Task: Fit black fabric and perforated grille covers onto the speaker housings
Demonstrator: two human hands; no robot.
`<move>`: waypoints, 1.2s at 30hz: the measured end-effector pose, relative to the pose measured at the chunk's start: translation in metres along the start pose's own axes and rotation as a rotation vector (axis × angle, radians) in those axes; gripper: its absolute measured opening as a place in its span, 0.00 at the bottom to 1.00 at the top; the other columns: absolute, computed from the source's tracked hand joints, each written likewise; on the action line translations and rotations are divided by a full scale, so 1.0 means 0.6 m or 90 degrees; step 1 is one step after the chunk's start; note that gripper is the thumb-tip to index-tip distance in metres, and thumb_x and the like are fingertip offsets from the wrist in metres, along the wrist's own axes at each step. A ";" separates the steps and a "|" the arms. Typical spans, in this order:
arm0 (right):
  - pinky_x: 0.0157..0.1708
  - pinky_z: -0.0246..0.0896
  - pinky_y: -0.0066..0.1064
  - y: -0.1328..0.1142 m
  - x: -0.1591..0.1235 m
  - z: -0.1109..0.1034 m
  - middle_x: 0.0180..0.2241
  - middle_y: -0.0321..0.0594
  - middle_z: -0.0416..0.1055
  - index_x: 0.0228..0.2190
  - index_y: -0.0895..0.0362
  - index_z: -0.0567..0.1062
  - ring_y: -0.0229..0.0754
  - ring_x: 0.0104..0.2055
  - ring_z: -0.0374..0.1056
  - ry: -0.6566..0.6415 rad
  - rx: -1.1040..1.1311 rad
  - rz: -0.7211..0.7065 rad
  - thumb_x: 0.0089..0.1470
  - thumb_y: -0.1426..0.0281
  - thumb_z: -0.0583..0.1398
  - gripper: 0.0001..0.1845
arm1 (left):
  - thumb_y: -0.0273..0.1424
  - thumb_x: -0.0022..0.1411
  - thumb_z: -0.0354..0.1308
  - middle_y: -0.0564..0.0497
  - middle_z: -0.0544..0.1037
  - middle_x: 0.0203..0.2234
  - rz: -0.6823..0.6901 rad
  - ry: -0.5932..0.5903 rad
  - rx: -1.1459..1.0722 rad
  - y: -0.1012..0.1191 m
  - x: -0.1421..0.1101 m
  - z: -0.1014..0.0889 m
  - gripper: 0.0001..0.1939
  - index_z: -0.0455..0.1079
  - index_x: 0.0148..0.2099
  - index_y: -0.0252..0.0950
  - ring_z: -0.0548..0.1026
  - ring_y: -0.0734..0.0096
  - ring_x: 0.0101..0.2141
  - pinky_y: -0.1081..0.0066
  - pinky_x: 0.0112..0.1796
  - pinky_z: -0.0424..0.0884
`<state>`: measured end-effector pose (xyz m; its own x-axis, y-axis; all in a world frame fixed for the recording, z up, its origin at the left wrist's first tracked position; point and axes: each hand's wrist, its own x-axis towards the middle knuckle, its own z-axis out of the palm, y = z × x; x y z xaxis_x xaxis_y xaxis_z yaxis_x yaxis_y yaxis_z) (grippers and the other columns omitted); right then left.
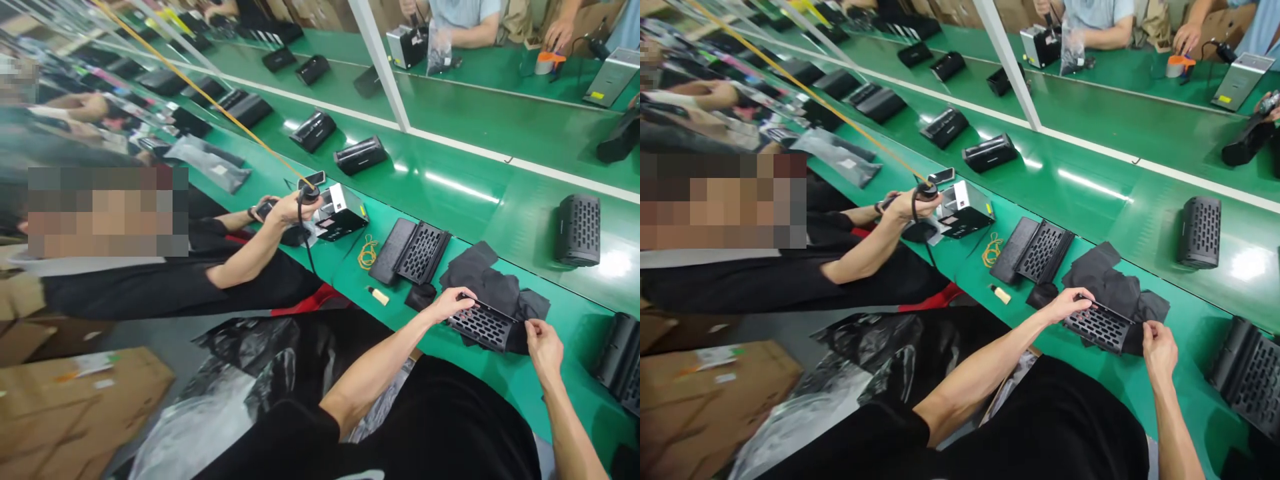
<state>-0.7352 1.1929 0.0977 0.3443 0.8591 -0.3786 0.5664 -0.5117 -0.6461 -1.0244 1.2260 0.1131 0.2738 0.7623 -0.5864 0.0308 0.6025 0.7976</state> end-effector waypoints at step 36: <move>0.41 0.68 0.48 0.021 -0.091 0.015 0.29 0.44 0.76 0.34 0.51 0.75 0.57 0.35 0.72 -0.116 0.031 0.132 0.45 0.46 0.61 0.23 | 0.37 0.73 0.56 0.44 0.83 0.44 0.158 0.019 0.688 0.018 -0.025 0.058 0.12 0.76 0.53 0.41 0.80 0.54 0.47 0.64 0.43 0.71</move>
<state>-0.7537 1.1396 0.1044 0.3054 0.7259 -0.6162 0.4600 -0.6791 -0.5720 -0.9946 1.2130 0.1356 0.3656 0.8474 -0.3850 0.8044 -0.0795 0.5887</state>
